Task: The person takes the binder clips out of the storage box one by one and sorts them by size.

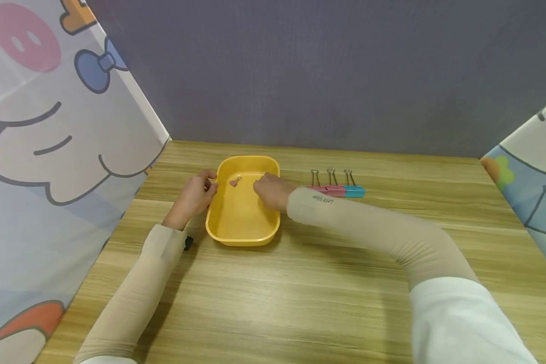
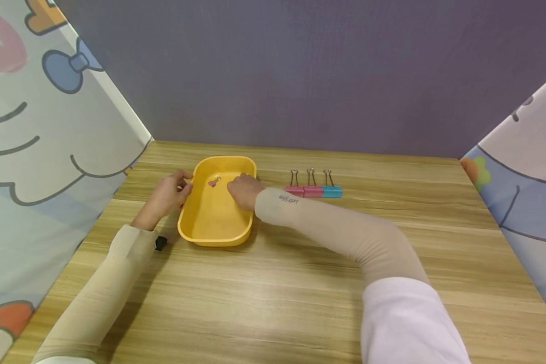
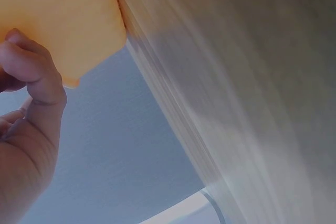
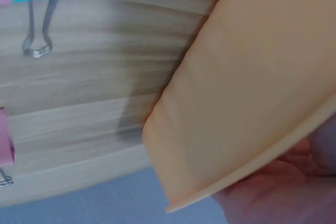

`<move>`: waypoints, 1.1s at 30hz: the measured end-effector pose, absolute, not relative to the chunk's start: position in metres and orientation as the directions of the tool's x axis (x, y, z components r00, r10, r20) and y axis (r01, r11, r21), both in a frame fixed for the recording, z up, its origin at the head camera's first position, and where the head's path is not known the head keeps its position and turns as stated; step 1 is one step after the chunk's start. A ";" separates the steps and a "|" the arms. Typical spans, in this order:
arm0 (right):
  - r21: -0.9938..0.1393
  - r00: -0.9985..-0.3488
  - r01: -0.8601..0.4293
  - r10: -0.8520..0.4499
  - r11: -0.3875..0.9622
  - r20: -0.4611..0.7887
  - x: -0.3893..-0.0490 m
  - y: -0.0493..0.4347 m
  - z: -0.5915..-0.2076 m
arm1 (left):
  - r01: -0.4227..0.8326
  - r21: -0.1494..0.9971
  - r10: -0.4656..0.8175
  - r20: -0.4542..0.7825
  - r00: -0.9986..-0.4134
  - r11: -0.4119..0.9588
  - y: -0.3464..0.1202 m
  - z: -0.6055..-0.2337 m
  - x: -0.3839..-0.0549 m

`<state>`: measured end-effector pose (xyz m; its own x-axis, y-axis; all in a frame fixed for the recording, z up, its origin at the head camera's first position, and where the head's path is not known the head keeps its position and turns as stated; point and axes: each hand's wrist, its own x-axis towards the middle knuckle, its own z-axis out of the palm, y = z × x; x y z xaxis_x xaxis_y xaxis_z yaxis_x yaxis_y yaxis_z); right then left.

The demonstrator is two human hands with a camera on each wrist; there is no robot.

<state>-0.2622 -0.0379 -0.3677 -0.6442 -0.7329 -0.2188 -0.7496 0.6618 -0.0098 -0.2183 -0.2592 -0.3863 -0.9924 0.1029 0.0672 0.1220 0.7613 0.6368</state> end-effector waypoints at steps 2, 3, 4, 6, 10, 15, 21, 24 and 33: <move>0.021 -0.640 -0.757 -0.735 0.653 -0.222 -0.261 -0.040 -0.370 | 0.124 0.636 0.104 0.069 -0.992 0.761 -0.259 -0.387 -0.218; 0.032 -0.639 -0.759 -0.736 0.650 -0.224 -0.260 -0.041 -0.371 | 0.125 0.637 0.105 0.069 -0.992 0.761 -0.259 -0.387 -0.218; 0.042 -0.637 -0.762 -0.738 0.646 -0.222 -0.260 -0.042 -0.372 | 0.127 0.636 0.106 0.071 -0.992 0.761 -0.259 -0.386 -0.218; 0.055 -0.642 -0.759 -0.734 0.648 -0.221 -0.259 -0.043 -0.373 | 0.130 0.637 0.109 0.073 -0.991 0.760 -0.259 -0.386 -0.218; 0.077 -0.668 -0.739 -0.713 0.669 -0.211 -0.259 -0.044 -0.374 | 0.133 0.637 0.112 0.074 -0.991 0.759 -0.259 -0.386 -0.219; 0.081 -0.679 -0.730 -0.707 0.678 -0.199 -0.259 -0.045 -0.375 | 0.130 0.637 0.109 0.072 -0.991 0.759 -0.259 -0.386 -0.219; 0.041 -0.681 -0.725 -0.707 0.687 -0.193 -0.261 -0.048 -0.376 | 0.129 0.637 0.109 0.071 -0.991 0.760 -0.259 -0.387 -0.219; 0.011 -0.670 -0.735 -0.723 0.678 -0.170 -0.263 -0.049 -0.377 | 0.132 0.636 0.110 0.074 -0.991 0.760 -0.259 -0.387 -0.219; -0.089 -0.611 -0.784 -0.789 0.615 -0.068 -0.269 -0.050 -0.382 | 0.123 0.644 0.107 0.064 -0.992 0.755 -0.259 -0.385 -0.218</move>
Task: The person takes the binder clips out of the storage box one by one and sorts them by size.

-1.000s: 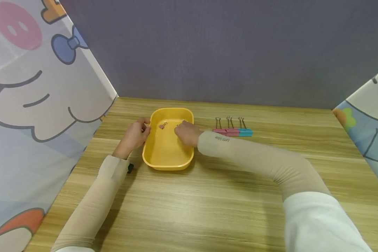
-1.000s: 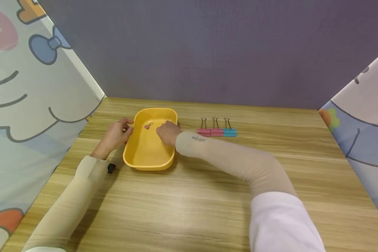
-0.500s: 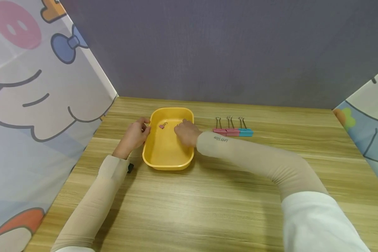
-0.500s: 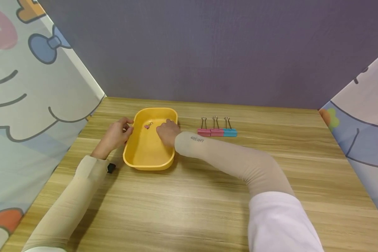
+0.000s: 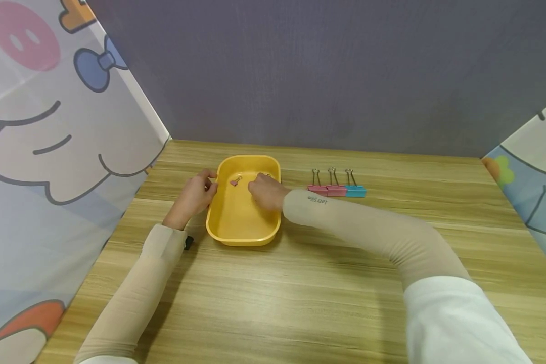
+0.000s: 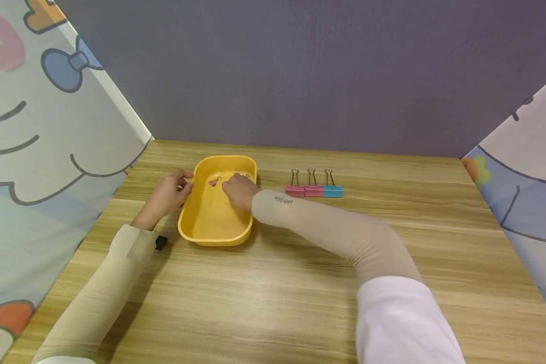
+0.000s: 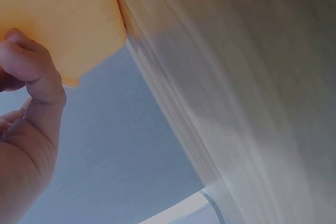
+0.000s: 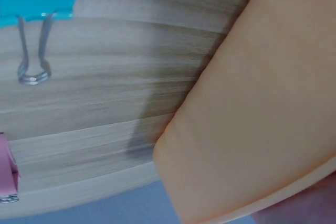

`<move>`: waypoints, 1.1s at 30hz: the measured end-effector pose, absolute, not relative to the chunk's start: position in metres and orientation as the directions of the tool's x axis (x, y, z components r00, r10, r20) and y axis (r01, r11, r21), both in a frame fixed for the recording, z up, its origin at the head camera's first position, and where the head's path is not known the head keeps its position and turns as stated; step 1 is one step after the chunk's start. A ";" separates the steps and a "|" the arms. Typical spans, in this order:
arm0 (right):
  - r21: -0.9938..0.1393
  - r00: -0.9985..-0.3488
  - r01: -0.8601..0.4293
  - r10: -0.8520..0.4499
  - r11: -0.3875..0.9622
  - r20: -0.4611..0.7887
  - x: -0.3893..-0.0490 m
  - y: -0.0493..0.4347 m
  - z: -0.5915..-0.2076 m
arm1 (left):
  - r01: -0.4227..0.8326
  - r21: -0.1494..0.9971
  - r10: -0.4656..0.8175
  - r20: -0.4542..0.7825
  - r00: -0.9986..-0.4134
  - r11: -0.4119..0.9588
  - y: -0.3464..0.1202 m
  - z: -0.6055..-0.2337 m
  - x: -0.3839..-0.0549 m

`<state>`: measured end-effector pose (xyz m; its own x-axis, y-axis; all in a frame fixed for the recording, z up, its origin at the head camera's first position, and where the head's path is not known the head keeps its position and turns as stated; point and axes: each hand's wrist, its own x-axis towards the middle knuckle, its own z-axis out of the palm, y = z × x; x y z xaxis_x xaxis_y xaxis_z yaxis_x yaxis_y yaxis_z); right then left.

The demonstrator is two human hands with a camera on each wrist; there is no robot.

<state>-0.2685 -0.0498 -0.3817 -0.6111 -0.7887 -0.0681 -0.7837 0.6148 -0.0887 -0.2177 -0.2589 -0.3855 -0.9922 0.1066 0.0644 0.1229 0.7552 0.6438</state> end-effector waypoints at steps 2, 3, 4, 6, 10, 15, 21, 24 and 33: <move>-0.111 -0.594 -0.798 -0.804 0.592 -0.024 -0.271 -0.049 -0.382 | 0.121 0.645 0.105 0.063 -0.992 0.755 -0.259 -0.385 -0.218; -0.125 -0.587 -0.803 -0.810 0.582 0.000 -0.271 -0.049 -0.381 | 0.119 0.644 0.104 0.062 -0.993 0.756 -0.259 -0.385 -0.217; -0.138 -0.581 -0.808 -0.814 0.572 0.027 -0.272 -0.048 -0.380 | 0.118 0.644 0.104 0.060 -0.993 0.756 -0.259 -0.385 -0.218; -0.170 -0.573 -0.814 -0.816 0.555 0.080 -0.273 -0.045 -0.376 | 0.117 0.644 0.105 0.057 -0.993 0.756 -0.259 -0.385 -0.218; -0.212 -0.546 -0.834 -0.815 0.509 0.192 -0.274 -0.038 -0.366 | 0.118 0.644 0.109 0.054 -0.993 0.756 -0.259 -0.385 -0.218; -0.213 -0.505 -0.862 -0.812 0.460 0.293 -0.273 -0.025 -0.353 | 0.127 0.637 0.116 0.059 -0.991 0.760 -0.259 -0.386 -0.219; -0.258 -0.494 -0.866 -0.808 0.428 0.321 -0.271 -0.002 -0.341 | 0.124 0.635 0.117 0.054 -0.992 0.762 -0.260 -0.386 -0.220; -0.243 -0.485 -0.873 -0.805 0.422 0.343 -0.271 0.012 -0.339 | 0.124 0.632 0.117 0.054 -0.992 0.765 -0.260 -0.385 -0.221; -0.195 -0.471 -0.882 -0.795 0.429 0.382 -0.264 0.057 -0.339 | 0.122 0.631 0.121 0.045 -0.992 0.766 -0.259 -0.386 -0.223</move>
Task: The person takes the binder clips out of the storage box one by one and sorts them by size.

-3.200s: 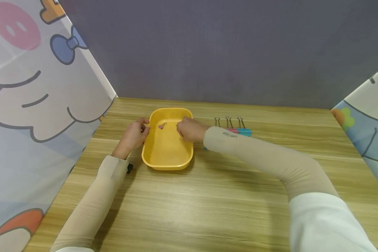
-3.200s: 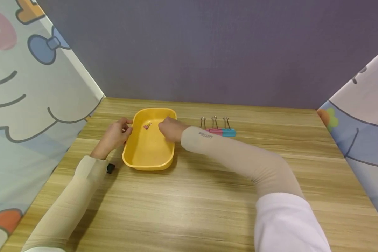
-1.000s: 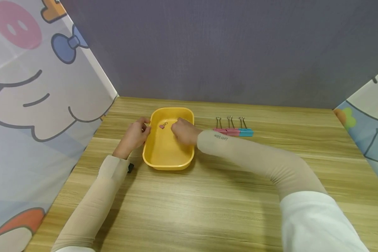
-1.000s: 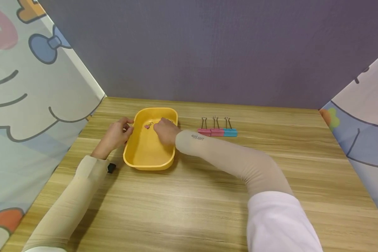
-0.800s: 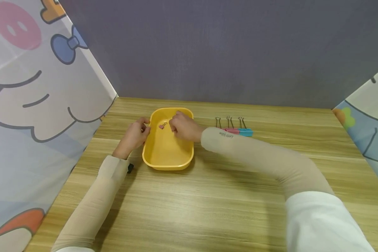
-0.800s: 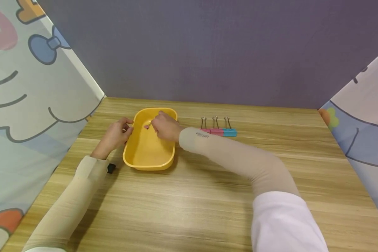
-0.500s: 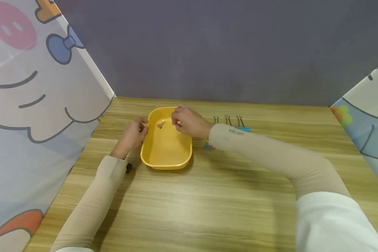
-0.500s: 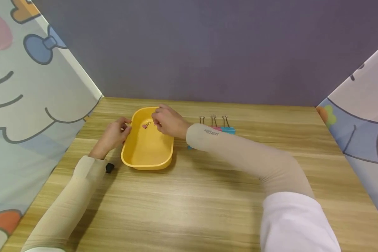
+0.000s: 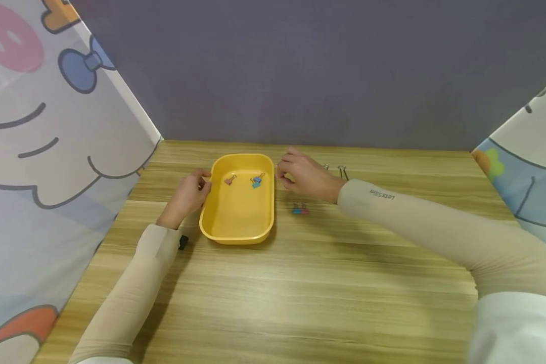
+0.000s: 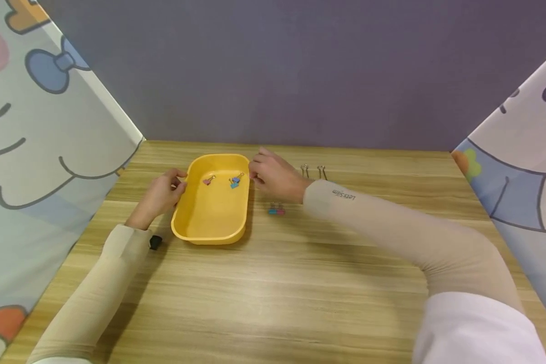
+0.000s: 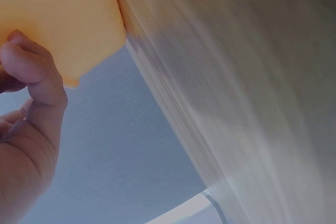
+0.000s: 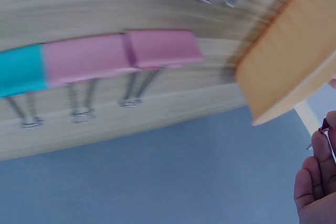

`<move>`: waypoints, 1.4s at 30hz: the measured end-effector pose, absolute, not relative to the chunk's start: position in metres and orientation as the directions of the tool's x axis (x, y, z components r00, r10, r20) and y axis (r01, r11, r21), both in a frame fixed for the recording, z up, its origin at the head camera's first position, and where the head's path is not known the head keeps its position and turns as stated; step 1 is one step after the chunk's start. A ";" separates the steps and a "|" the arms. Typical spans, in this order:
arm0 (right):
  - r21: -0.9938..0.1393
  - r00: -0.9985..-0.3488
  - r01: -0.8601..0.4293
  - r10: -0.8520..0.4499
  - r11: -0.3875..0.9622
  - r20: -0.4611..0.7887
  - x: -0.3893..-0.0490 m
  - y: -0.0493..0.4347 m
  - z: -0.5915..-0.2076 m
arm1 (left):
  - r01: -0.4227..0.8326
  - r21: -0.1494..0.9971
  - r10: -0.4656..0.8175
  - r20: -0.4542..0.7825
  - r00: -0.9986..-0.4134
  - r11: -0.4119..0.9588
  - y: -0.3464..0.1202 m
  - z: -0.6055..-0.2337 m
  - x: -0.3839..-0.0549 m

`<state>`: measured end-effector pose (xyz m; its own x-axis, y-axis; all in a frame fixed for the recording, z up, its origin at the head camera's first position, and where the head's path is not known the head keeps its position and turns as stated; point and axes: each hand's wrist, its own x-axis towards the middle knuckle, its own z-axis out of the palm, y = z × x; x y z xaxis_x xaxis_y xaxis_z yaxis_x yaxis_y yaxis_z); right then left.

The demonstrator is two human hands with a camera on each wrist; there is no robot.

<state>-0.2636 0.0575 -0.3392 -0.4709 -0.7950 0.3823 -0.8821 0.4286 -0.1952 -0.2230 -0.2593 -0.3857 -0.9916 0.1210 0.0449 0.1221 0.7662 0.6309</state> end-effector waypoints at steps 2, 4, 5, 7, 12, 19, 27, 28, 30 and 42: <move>-0.189 -0.466 -0.885 -0.797 0.426 0.384 -0.262 0.066 -0.342 | 0.120 0.626 0.120 0.043 -0.992 0.771 -0.260 -0.386 -0.223; -0.175 -0.460 -0.887 -0.796 0.427 0.393 -0.261 0.074 -0.346 | 0.120 0.621 0.119 0.043 -0.992 0.775 -0.260 -0.385 -0.223; -0.171 -0.456 -0.889 -0.794 0.424 0.402 -0.261 0.077 -0.347 | 0.121 0.619 0.120 0.044 -0.992 0.776 -0.260 -0.385 -0.223; -0.166 -0.449 -0.892 -0.788 0.420 0.420 -0.260 0.083 -0.351 | 0.120 0.616 0.120 0.042 -0.992 0.778 -0.260 -0.385 -0.223; -0.178 -0.438 -0.898 -0.780 0.402 0.446 -0.257 0.096 -0.359 | 0.114 0.616 0.119 0.033 -0.992 0.779 -0.258 -0.384 -0.223; -0.173 -0.439 -0.897 -0.776 0.406 0.453 -0.253 0.115 -0.376 | 0.108 0.624 0.113 0.031 -0.993 0.774 -0.258 -0.385 -0.222; -0.185 -0.479 -0.877 -0.782 0.443 0.398 -0.246 0.130 -0.392 | 0.099 0.631 0.109 0.023 -0.994 0.770 -0.258 -0.385 -0.223; -0.191 -0.481 -0.876 -0.782 0.442 0.396 -0.245 0.132 -0.394 | 0.099 0.630 0.109 0.023 -0.994 0.770 -0.258 -0.385 -0.223; -0.205 -0.486 -0.874 -0.784 0.441 0.385 -0.244 0.135 -0.398 | 0.100 0.627 0.109 0.024 -0.994 0.773 -0.258 -0.384 -0.222; -0.248 -0.526 -0.848 -0.801 0.469 0.284 -0.241 0.141 -0.416 | 0.114 0.613 0.115 0.038 -0.993 0.781 -0.258 -0.385 -0.222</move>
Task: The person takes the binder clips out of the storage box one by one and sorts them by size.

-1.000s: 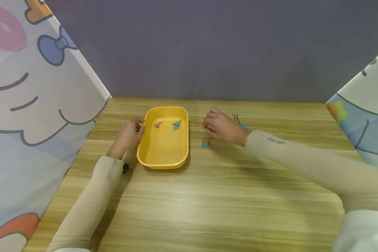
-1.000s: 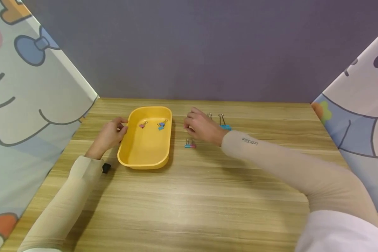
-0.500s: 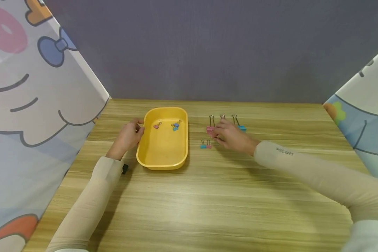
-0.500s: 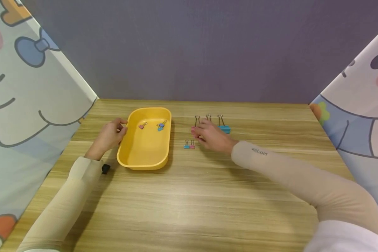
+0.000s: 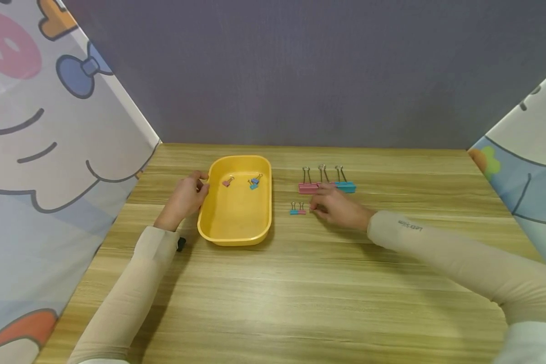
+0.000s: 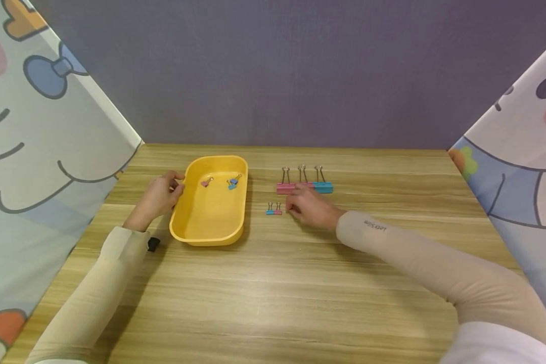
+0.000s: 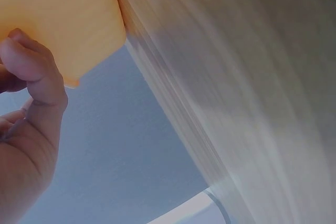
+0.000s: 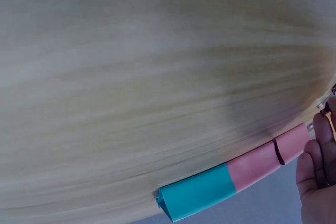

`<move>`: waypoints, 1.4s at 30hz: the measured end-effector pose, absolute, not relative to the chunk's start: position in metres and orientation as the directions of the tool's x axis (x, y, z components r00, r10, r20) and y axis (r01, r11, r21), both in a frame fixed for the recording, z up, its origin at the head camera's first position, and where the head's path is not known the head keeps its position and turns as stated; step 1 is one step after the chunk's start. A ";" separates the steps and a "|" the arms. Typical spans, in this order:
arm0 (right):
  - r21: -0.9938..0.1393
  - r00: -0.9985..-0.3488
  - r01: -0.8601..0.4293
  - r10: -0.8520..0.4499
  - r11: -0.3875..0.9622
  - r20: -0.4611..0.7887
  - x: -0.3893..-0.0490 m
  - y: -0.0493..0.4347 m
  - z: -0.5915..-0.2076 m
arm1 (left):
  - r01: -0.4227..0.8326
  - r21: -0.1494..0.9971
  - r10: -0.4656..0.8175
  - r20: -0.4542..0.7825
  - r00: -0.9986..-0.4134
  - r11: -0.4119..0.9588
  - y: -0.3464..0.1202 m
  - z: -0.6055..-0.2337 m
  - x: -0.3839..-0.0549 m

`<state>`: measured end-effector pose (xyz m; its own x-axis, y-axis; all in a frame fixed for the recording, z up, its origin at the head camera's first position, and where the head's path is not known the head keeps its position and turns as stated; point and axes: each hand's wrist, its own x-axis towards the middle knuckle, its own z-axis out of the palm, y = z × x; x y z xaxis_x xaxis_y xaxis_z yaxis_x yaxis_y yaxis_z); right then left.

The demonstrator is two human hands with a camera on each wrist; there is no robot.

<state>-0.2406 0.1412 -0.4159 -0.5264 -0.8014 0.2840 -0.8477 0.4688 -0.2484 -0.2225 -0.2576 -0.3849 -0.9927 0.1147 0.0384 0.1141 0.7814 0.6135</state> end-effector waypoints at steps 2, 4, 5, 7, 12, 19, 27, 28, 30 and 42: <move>-0.247 -0.538 -0.840 -0.799 0.482 0.268 -0.240 0.141 -0.417 | 0.120 0.610 0.119 0.042 -0.992 0.783 -0.258 -0.385 -0.223; -0.246 -0.550 -0.832 -0.796 0.497 0.253 -0.239 0.142 -0.417 | 0.125 0.606 0.121 0.047 -0.991 0.786 -0.258 -0.386 -0.223; -0.246 -0.556 -0.828 -0.794 0.504 0.246 -0.239 0.142 -0.417 | 0.125 0.607 0.122 0.046 -0.991 0.785 -0.258 -0.386 -0.223; -0.252 -0.567 -0.820 -0.791 0.514 0.232 -0.239 0.141 -0.417 | 0.125 0.610 0.123 0.046 -0.991 0.783 -0.258 -0.386 -0.223; -0.277 -0.570 -0.814 -0.795 0.511 0.209 -0.239 0.138 -0.416 | 0.128 0.607 0.125 0.048 -0.991 0.784 -0.257 -0.384 -0.222; -0.287 -0.558 -0.820 -0.803 0.495 0.209 -0.239 0.135 -0.416 | 0.121 0.600 0.117 0.046 -0.992 0.791 -0.256 -0.384 -0.220; -0.261 -0.542 -0.838 -0.786 0.479 0.297 -0.242 0.127 -0.402 | 0.127 0.604 0.119 0.052 -0.991 0.787 -0.256 -0.383 -0.220; -0.256 -0.536 -0.842 -0.784 0.474 0.312 -0.243 0.125 -0.399 | 0.127 0.603 0.120 0.053 -0.991 0.788 -0.256 -0.383 -0.220; -0.251 -0.525 -0.850 -0.783 0.462 0.335 -0.245 0.122 -0.393 | 0.126 0.601 0.117 0.054 -0.992 0.789 -0.257 -0.383 -0.219; -0.263 -0.522 -0.851 -0.781 0.454 0.343 -0.252 0.101 -0.372 | 0.110 0.611 0.109 0.040 -0.993 0.784 -0.257 -0.383 -0.219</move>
<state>-0.2516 0.1006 -0.3718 -0.5223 -0.7809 0.3427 -0.8513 0.4539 -0.2632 -0.2191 -0.2567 -0.3832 -0.9933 0.1087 0.0402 0.1105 0.7836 0.6113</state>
